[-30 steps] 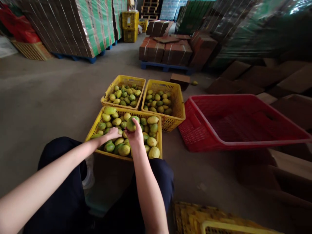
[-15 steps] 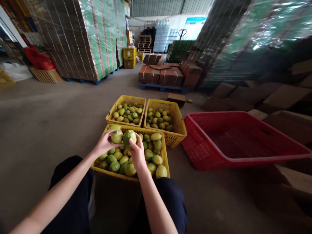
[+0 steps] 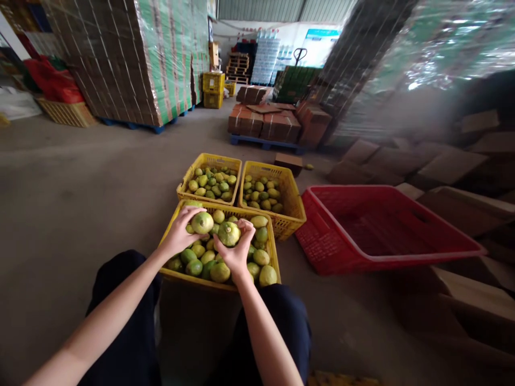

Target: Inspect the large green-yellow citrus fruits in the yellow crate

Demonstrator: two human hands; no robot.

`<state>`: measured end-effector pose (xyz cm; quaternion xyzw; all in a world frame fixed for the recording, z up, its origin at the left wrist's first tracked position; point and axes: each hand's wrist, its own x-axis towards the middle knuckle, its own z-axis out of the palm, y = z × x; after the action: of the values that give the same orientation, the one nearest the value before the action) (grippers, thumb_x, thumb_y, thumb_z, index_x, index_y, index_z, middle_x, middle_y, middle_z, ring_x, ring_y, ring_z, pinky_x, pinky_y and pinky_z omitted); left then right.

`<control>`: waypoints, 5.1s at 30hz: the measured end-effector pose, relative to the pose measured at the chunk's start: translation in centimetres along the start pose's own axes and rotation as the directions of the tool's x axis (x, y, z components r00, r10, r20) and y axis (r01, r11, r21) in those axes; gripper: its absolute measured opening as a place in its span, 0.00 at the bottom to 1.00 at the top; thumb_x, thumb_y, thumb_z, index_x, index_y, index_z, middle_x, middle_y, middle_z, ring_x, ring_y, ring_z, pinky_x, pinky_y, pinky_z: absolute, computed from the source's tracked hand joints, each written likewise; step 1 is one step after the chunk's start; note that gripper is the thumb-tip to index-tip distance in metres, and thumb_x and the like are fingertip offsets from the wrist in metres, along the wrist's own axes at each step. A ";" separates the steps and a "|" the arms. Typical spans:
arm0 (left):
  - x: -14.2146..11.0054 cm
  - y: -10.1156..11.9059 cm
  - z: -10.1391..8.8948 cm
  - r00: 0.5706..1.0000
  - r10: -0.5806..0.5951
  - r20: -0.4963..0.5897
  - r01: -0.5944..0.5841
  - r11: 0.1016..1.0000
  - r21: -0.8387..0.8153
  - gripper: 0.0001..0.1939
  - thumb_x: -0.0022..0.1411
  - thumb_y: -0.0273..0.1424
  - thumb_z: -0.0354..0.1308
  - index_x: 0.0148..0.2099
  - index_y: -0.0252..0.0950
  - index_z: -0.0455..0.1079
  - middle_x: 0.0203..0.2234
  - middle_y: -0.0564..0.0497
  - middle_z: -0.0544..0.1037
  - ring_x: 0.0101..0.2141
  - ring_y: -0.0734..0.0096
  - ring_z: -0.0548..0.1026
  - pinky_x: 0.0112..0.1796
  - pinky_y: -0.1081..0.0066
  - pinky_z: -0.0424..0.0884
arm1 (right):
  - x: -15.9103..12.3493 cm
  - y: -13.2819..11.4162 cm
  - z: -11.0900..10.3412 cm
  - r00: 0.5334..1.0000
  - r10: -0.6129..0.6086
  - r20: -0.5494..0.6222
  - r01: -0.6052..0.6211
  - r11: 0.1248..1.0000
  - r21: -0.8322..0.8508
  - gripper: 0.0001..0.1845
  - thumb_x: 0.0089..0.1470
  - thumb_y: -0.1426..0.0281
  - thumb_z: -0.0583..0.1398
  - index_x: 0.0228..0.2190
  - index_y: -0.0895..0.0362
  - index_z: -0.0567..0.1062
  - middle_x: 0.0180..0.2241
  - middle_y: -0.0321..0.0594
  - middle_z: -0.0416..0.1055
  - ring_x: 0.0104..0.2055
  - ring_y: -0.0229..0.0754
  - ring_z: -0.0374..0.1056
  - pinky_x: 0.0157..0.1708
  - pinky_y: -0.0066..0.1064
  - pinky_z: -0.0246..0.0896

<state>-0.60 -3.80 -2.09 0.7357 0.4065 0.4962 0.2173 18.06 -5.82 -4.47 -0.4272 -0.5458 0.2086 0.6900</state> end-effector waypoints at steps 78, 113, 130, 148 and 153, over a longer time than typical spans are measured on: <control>1.7 3.8 -0.4 0.321 -0.920 0.226 0.158 -0.184 -0.970 0.16 0.74 0.37 0.50 0.50 0.34 0.75 0.28 0.48 0.79 0.26 0.71 0.78 0.25 0.77 0.77 | 1.8 1.8 2.2 0.258 0.912 0.318 -0.883 0.090 0.461 0.10 0.58 0.60 0.63 0.31 0.52 0.75 0.23 0.38 0.78 0.19 0.43 0.72 0.15 0.31 0.68; 1.9 3.0 -0.3 0.388 -0.826 0.410 0.496 -0.188 -0.848 0.10 0.68 0.32 0.59 0.45 0.31 0.75 0.27 0.45 0.82 0.24 0.68 0.81 0.24 0.75 0.77 | 1.8 2.0 2.2 0.321 0.876 0.361 -0.881 0.136 0.454 0.02 0.56 0.69 0.65 0.33 0.51 0.76 0.26 0.34 0.80 0.22 0.41 0.74 0.18 0.29 0.71; 1.9 2.1 0.6 0.331 -0.883 0.334 0.251 -0.258 -0.933 0.05 0.65 0.26 0.63 0.43 0.38 0.73 0.28 0.53 0.79 0.28 0.71 0.80 0.39 0.68 0.83 | 2.0 1.9 2.3 0.314 0.891 0.328 -0.876 0.139 0.461 0.04 0.59 0.65 0.65 0.34 0.51 0.76 0.27 0.35 0.79 0.25 0.42 0.74 0.22 0.32 0.73; 1.5 1.1 0.5 0.355 -0.810 0.467 0.371 -0.336 -0.866 0.18 0.69 0.37 0.54 0.55 0.31 0.73 0.32 0.43 0.81 0.33 0.59 0.83 0.35 0.62 0.84 | 2.0 2.4 2.1 0.276 0.865 0.419 -0.882 0.056 0.467 0.03 0.59 0.67 0.61 0.35 0.52 0.75 0.28 0.38 0.81 0.27 0.44 0.77 0.24 0.33 0.76; 1.5 1.5 0.8 0.310 -0.817 0.486 0.395 -0.355 -0.848 0.14 0.69 0.34 0.52 0.51 0.35 0.73 0.35 0.40 0.81 0.36 0.57 0.83 0.31 0.66 0.83 | 2.2 1.5 1.7 0.304 0.823 0.480 -0.883 0.054 0.467 0.04 0.53 0.70 0.65 0.33 0.52 0.75 0.28 0.37 0.80 0.29 0.43 0.78 0.26 0.30 0.77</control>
<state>0.94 -3.32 -0.50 -0.0482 0.3712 0.5202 0.7677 17.39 -2.75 -4.33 -0.3764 -0.0988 0.7694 0.5066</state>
